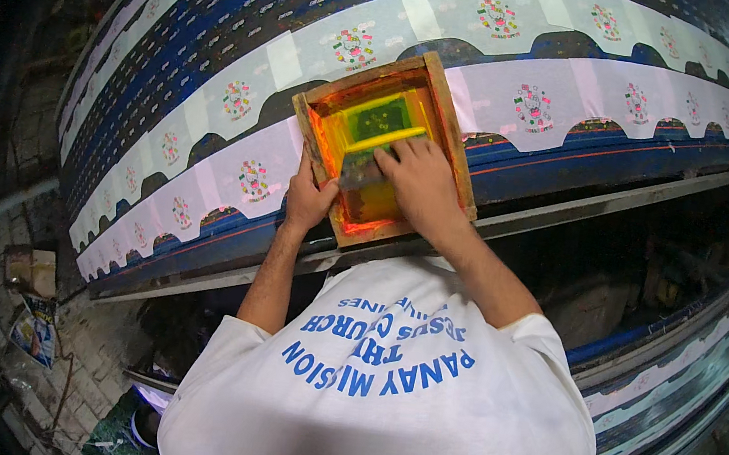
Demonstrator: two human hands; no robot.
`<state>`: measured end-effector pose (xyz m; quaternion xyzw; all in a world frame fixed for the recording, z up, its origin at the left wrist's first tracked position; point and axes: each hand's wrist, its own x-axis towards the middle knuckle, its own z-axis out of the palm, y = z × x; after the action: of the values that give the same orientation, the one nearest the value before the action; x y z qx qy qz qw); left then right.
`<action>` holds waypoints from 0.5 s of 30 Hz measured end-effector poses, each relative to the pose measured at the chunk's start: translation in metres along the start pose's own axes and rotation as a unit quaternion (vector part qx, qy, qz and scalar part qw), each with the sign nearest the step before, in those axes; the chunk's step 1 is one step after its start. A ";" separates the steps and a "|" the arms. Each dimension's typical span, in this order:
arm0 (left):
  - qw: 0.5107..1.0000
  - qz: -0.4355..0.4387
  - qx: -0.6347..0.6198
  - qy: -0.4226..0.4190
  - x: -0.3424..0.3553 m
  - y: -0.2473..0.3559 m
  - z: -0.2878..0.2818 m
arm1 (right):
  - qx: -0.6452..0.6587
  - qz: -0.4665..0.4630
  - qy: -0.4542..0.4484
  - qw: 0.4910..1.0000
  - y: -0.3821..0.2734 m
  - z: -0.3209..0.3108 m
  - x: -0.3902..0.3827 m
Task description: The person uses a squeegee to spread green ink across a screen-printing frame held over a long roll of patterned fabric. The person repeatedly wipes the squeegee and repositions the frame along the fabric, continuing the same wiping motion throughout the clip.
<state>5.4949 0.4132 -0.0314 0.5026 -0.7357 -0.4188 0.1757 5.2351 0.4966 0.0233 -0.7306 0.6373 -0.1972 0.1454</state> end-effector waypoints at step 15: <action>0.998 -0.028 -0.047 -0.016 -0.002 -0.002 0.001 | -0.036 0.025 -0.095 0.995 -0.008 -0.017 -0.002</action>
<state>5.4964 0.4156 -0.0332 0.5075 -0.7037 -0.4653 0.1753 5.2333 0.5005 0.0419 -0.7345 0.6455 -0.1002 0.1841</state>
